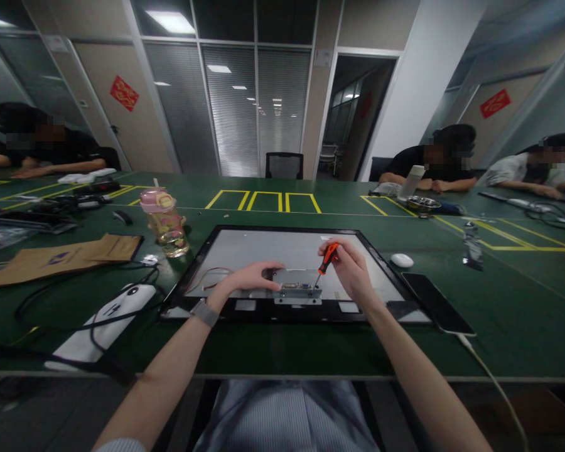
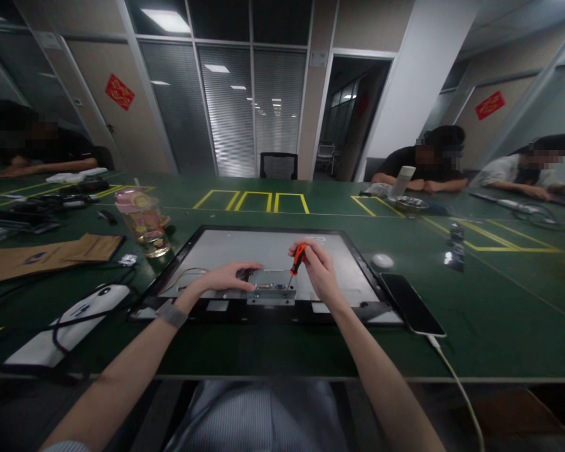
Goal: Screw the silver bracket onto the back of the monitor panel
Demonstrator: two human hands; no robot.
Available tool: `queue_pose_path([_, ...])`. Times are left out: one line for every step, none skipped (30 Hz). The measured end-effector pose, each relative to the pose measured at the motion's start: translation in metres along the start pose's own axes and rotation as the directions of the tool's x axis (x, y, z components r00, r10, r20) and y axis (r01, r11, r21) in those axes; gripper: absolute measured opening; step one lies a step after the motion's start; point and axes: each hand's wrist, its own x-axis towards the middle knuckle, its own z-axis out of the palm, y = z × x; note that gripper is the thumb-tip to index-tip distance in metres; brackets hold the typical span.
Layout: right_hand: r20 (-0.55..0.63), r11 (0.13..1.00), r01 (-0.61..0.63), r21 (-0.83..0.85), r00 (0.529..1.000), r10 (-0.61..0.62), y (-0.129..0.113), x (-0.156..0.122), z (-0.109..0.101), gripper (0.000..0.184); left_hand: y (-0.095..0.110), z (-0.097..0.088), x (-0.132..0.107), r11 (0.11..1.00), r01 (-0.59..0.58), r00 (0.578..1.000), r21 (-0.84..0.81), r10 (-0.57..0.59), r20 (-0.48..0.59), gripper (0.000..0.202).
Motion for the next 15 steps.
queue_pose_path([0.004, 1.000, 0.005, 0.018, 1.000, -0.005, 0.000, 0.000, 0.000, 0.015, -0.001, 0.000, 0.000, 1.000, -0.001, 1.000, -0.002, 0.001, -0.001, 0.068])
queue_pose_path([0.013, 1.000, 0.010, 0.028, 1.000, -0.011, 0.000, 0.000, 0.001, 0.013, -0.002, 0.001, 0.001, 1.000, -0.002, 1.000, -0.005, 0.002, -0.003, 0.068])
queue_pose_path([0.022, 0.999, 0.014, 0.031, 1.000, -0.015, 0.000, -0.001, 0.001, 0.012, -0.003, 0.001, 0.001, 1.000, -0.002, 1.000, -0.008, 0.002, -0.003, 0.068])
queue_pose_path([0.034, 1.000, 0.006, 0.028, 0.999, -0.007, -0.001, -0.002, 0.002, 0.011, -0.004, 0.001, 0.001, 1.000, -0.001, 1.000, -0.011, 0.001, -0.004, 0.068])
queue_pose_path([0.049, 1.000, -0.014, 0.025, 0.999, 0.013, -0.001, -0.002, 0.002, 0.011, -0.005, 0.001, 0.001, 1.000, -0.001, 1.000, -0.013, 0.001, -0.002, 0.068])
queue_pose_path([0.064, 0.999, -0.041, 0.026, 0.997, 0.039, -0.002, -0.003, 0.004, 0.012, -0.006, 0.001, 0.002, 1.000, 0.000, 1.000, -0.014, 0.000, 0.001, 0.068])
queue_pose_path([0.081, 0.997, -0.067, 0.034, 0.995, 0.064, -0.003, -0.004, 0.005, 0.014, -0.006, 0.002, 0.002, 1.000, -0.001, 1.000, -0.015, 0.001, 0.003, 0.069])
queue_pose_path([0.100, 0.995, -0.088, 0.048, 0.992, 0.083, -0.004, -0.005, 0.006, 0.017, -0.006, 0.002, 0.002, 1.000, -0.004, 1.000, -0.018, 0.004, 0.005, 0.069])
queue_pose_path([0.116, 0.993, -0.102, 0.064, 0.989, 0.094, -0.004, -0.006, 0.008, 0.019, -0.006, 0.002, 0.002, 1.000, -0.010, 1.000, -0.022, 0.010, 0.007, 0.069])
queue_pose_path([0.127, 0.991, -0.107, 0.078, 0.987, 0.096, -0.005, -0.006, 0.009, 0.019, -0.005, 0.002, 0.002, 1.000, -0.016, 1.000, -0.026, 0.016, 0.008, 0.068])
queue_pose_path([0.128, 0.991, -0.103, 0.087, 0.988, 0.091, -0.006, -0.006, 0.010, 0.019, -0.005, 0.002, 0.002, 0.999, -0.022, 1.000, -0.032, 0.022, 0.009, 0.068])
queue_pose_path([0.120, 0.992, -0.094, 0.089, 0.989, 0.083, -0.006, -0.005, 0.011, 0.018, -0.004, 0.002, 0.002, 0.999, -0.024, 1.000, -0.037, 0.024, 0.008, 0.067])
queue_pose_path([0.107, 0.993, -0.080, 0.085, 0.992, 0.071, -0.006, -0.005, 0.011, 0.018, -0.003, 0.002, 0.002, 0.999, -0.024, 1.000, -0.039, 0.024, 0.009, 0.067])
queue_pose_path([0.093, 0.995, -0.061, 0.078, 0.994, 0.054, -0.005, -0.004, 0.010, 0.019, -0.003, 0.001, 0.002, 0.999, -0.022, 1.000, -0.038, 0.022, 0.008, 0.067])
queue_pose_path([0.077, 0.997, -0.040, 0.071, 0.996, 0.034, -0.004, -0.004, 0.009, 0.019, -0.003, 0.001, 0.002, 0.999, -0.019, 1.000, -0.033, 0.019, 0.005, 0.067])
